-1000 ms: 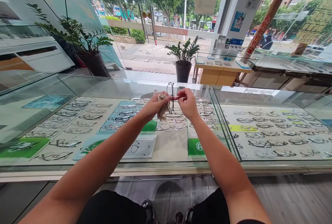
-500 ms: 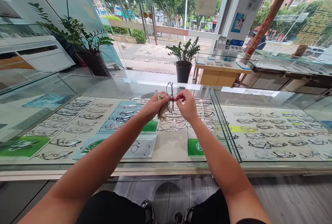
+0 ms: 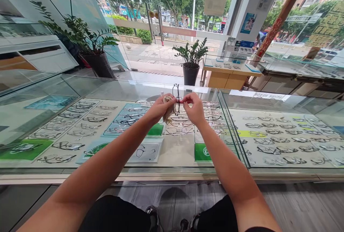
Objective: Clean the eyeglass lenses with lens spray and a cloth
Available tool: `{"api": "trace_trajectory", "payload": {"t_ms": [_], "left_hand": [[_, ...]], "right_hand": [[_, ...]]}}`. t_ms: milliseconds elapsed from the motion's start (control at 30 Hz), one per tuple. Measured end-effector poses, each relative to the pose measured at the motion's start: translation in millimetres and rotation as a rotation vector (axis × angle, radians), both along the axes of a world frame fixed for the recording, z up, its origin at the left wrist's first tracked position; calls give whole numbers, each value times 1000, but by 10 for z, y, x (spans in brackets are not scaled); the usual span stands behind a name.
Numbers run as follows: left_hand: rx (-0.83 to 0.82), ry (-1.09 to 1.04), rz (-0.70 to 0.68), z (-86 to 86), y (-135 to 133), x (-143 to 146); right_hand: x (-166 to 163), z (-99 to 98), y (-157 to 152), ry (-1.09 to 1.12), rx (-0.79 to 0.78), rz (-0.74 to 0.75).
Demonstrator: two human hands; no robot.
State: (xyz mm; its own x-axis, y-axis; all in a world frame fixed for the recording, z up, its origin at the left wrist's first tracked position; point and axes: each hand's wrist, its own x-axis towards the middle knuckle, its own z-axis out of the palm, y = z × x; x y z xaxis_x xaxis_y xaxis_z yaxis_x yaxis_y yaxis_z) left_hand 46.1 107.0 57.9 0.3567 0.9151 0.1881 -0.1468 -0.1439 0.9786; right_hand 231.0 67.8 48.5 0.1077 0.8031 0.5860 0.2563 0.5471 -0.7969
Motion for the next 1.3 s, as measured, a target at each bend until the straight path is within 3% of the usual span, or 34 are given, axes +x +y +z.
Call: {"api": "trace_trajectory", "payload": {"t_ms": [733,1300], "left_hand": [[78,158,-23,48,-23,-42],[81,147,-39,42,8,-60]], "right_hand": [[63,-21,39,-101,3,14],[57,23,28,21,-72,107]]}}
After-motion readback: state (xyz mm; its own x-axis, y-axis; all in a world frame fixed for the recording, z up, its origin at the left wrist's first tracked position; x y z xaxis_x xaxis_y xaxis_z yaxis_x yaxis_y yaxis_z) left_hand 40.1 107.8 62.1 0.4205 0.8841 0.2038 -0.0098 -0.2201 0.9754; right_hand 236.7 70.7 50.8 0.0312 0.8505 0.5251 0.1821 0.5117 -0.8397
